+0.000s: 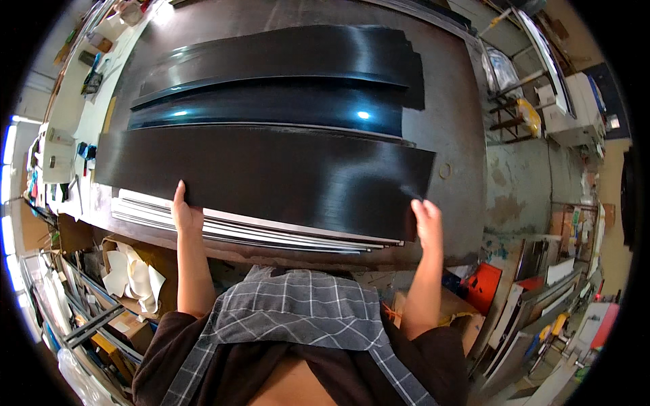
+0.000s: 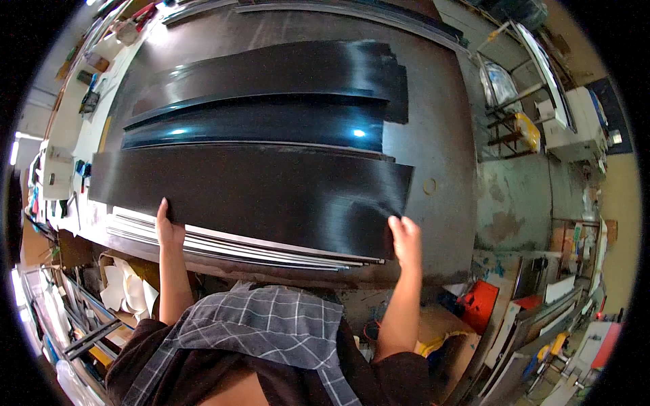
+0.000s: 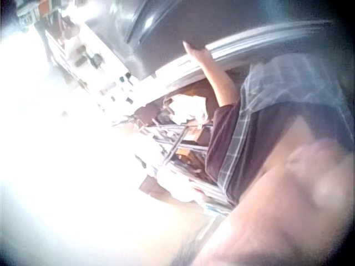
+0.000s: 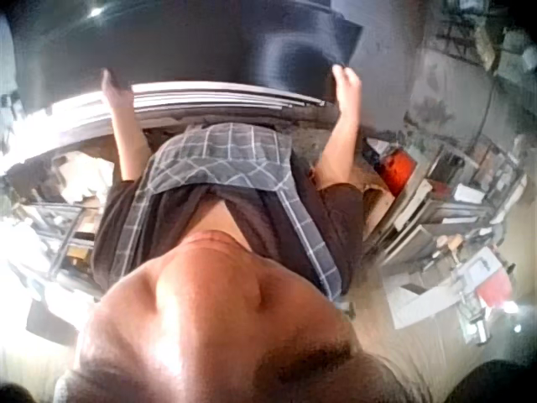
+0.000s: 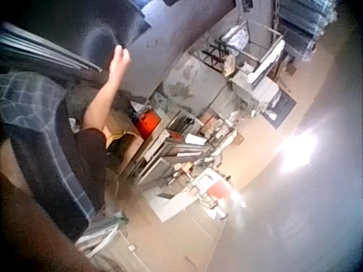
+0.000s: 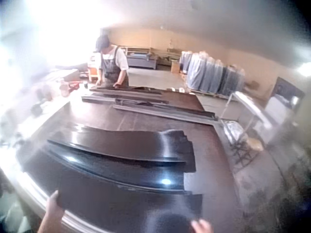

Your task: The person repeatedly picks up a dark, flexible sheet from a stack on a workbench and places it on top of a stack of white sheets. The person handles the sheets by hand, lifting and stacking them in a repetitive motion.

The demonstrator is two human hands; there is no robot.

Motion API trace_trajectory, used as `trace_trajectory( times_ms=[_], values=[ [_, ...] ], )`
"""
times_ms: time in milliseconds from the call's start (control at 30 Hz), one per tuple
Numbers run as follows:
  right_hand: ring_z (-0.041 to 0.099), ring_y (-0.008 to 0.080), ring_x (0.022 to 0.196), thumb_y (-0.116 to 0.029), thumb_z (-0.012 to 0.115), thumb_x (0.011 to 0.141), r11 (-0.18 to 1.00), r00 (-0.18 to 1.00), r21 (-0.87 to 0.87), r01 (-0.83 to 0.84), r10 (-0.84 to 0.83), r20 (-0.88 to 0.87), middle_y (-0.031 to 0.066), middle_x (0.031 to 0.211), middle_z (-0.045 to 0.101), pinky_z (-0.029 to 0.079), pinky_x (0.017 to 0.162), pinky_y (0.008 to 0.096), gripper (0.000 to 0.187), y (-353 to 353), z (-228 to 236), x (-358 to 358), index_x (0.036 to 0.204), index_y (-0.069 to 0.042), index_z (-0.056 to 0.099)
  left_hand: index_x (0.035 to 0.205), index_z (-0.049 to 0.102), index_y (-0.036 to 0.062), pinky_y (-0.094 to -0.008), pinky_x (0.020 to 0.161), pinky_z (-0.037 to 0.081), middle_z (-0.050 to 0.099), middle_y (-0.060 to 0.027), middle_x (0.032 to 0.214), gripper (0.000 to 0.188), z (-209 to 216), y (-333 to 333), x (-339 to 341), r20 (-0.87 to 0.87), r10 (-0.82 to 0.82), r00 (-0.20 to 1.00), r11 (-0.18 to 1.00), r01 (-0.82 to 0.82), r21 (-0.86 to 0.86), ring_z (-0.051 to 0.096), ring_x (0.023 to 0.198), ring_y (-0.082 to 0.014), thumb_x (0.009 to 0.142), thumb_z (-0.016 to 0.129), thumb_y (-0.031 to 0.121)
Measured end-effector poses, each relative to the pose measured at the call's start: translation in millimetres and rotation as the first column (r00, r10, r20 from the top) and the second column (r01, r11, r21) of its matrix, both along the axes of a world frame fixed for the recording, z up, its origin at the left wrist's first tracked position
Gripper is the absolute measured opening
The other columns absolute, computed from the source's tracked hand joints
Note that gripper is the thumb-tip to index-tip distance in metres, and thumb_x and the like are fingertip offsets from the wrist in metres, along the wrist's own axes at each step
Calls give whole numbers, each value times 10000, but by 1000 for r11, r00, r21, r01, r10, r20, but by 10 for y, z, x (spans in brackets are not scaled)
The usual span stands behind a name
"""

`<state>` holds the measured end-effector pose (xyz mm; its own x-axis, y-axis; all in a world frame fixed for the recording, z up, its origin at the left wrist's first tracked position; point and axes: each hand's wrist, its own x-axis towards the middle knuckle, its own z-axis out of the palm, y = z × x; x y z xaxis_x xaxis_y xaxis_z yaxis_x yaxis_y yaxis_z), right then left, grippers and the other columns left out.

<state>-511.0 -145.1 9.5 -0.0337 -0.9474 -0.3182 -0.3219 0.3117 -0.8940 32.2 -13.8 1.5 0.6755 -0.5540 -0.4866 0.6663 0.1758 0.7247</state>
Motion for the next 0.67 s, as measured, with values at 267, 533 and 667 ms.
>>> trace_trajectory(
  times_ms=[267, 533, 667],
  values=[
    [640, 358, 761, -450, 633, 844, 988, 644, -5, -156, 98, -758, 150, 804, 670, 498, 671, 446, 402, -14, -5, 259, 836, -48, 616, 1325, 412, 47, -374, 862, 458, 499, -120, 1200, 564, -321, 538, -142, 662, -217, 718, 828, -224, 514, 520, 1077, -236, 827, 671, 93],
    [660, 147, 720, -231, 573, 926, 987, 961, -58, 149, -131, 244, 90, 894, 682, 537, 591, 264, 253, -1047, 6, 683, 988, 6, 637, 1325, 478, 100, -515, 1118, 218, 359, -166, 1450, 603, -97, 155, -1293, 645, -673, -363, 683, 30, 730, 260, 1383, -364, 786, 715, 229],
    [659, 164, 751, -235, 591, 926, 990, 986, 94, 108, -119, 118, 103, 1031, 667, 543, 624, 255, 275, -1291, -103, 732, 1113, -34, 608, 1407, 407, 166, -524, 1137, 159, 277, -127, 1513, 668, -181, 176, -1453, 459, -796, -395, 512, -34, 859, 209, 1412, -346, 823, 681, 339]
  ],
)
